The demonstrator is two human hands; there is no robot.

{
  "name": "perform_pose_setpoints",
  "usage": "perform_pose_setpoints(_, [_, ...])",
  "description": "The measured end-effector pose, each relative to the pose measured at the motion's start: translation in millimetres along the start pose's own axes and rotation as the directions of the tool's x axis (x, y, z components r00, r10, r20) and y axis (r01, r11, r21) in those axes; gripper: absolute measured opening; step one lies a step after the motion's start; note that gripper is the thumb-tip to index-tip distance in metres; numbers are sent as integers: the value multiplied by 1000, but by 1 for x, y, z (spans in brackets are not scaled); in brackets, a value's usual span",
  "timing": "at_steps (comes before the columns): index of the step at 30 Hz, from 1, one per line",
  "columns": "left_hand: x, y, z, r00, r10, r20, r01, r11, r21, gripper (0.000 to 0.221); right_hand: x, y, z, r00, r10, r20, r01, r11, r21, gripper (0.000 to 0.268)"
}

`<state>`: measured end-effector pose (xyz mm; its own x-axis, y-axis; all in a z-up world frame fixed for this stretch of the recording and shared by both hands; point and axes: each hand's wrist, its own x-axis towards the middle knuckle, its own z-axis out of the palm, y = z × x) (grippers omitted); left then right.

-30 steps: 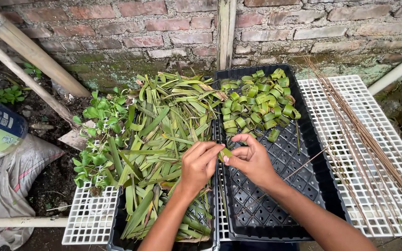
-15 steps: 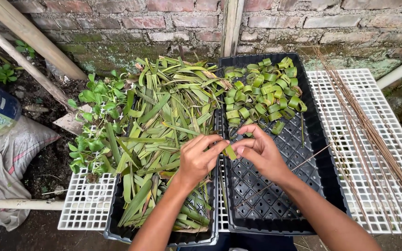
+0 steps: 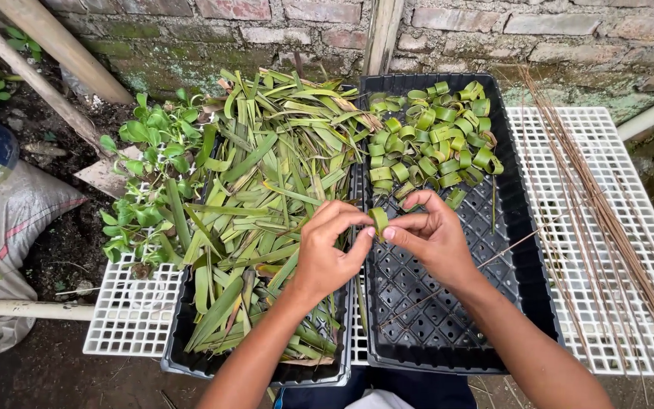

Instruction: A person is preparing leaf skewers by folding long green leaves and threading them onto thin wooden sticks.

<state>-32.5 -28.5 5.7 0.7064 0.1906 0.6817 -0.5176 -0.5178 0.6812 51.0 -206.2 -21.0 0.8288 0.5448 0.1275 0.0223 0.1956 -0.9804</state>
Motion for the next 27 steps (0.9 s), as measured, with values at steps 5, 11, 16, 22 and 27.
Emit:
perform_pose_setpoints(5, [-11, -8, 5, 1000, 14, 8, -15, 998, 66, 9, 1, 9, -5, 999, 4, -36, -4, 1000, -9, 45])
perform_pose_setpoints(11, [-13, -12, 7, 998, -22, 51, 19, 999, 51, 2, 0, -1, 1, 997, -2, -73, 0, 999, -35, 45])
perform_pose_setpoints(16, [-9, -7, 6, 986, -141, 94, 149, 985, -86, 3, 5, -7, 6, 997, -10, -81, 7, 999, -33, 48])
perform_pose_setpoints(22, [-10, -10, 12, 979, -187, 80, 197, 971, -139, 3, 5, 0, 4, 995, -24, -94, 21, 999, -29, 52])
perform_pose_setpoints(27, [-10, -8, 13, 969, -235, 77, 245, 957, -155, 4, 5, 2, 3, 995, -39, -93, 38, 999, -20, 54])
